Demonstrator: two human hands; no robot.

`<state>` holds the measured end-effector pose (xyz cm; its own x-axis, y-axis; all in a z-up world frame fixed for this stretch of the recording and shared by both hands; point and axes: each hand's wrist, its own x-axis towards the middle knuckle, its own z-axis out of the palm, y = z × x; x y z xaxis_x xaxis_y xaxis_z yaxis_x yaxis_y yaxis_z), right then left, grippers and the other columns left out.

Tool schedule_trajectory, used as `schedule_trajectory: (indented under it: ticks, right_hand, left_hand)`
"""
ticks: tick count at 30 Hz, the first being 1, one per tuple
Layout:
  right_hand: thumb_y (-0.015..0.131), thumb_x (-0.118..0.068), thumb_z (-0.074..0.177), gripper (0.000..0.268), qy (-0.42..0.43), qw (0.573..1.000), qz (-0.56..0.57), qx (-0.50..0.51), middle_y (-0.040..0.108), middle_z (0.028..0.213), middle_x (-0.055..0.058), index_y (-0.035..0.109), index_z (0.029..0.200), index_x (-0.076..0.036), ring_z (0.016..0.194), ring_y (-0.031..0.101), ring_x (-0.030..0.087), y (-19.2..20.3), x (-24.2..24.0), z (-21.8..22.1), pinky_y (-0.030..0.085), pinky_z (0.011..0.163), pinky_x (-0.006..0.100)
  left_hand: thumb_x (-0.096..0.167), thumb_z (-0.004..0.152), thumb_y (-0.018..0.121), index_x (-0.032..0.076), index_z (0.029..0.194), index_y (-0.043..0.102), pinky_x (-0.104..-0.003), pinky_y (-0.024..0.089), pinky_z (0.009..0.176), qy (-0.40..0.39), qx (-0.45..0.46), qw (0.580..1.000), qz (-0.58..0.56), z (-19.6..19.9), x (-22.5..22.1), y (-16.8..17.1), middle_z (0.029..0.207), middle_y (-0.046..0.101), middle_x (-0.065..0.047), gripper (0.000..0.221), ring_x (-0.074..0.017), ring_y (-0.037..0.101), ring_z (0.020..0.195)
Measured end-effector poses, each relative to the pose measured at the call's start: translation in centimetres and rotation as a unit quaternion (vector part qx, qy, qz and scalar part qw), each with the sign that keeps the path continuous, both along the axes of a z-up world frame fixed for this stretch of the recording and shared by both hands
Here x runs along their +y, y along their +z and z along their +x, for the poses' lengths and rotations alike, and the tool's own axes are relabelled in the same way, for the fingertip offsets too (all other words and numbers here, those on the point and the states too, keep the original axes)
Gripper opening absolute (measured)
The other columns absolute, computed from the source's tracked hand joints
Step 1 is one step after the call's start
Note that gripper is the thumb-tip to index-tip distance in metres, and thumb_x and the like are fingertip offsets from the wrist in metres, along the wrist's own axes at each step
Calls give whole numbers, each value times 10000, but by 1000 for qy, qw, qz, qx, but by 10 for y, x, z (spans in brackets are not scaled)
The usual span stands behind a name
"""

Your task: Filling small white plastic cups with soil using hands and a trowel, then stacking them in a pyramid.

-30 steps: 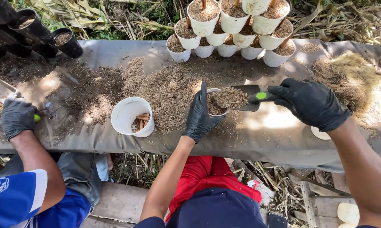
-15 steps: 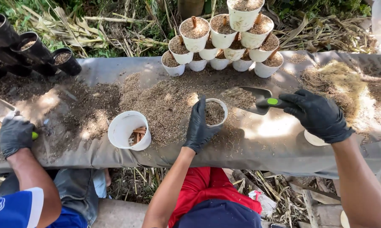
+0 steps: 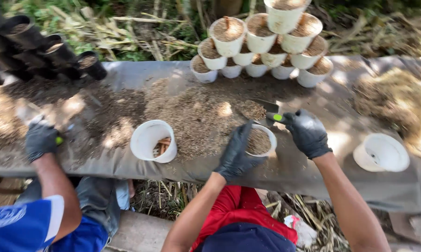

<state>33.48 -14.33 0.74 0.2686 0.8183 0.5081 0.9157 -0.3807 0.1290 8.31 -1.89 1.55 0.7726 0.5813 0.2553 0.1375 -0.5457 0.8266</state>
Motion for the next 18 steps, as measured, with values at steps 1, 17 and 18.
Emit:
schedule_trajectory:
  ticks: [1,17,18]
  right_hand:
    - [700,-444,933,256,3,998,-30,51,691,964,-43,723,1156,-320,880,735,238,-3,7,-1,616,736,350]
    - [598,-491,981,320,3,979,-30,202,699,1125,43,701,1216,-300,1015,714,398,-21,8,4,640,756,509]
    - [598,-491,981,320,-5,978,-29,207,699,1125,43,701,1216,-300,1015,714,398,-28,0,4,640,756,509]
  left_hand:
    - [539,595,876,165,1626,293,-572,491,1103,-11,-21,1000,-6,0,-5,2,1422,482,-252,1242,-481,521,1336]
    - [615,754,801,83,1459,578,-516,470,1077,99,-69,979,166,-128,-11,35,1395,623,-204,911,-433,586,1271]
    - [615,754,801,83,1459,578,-516,470,1077,90,-65,980,165,-148,5,43,1395,623,-204,911,-433,586,1271]
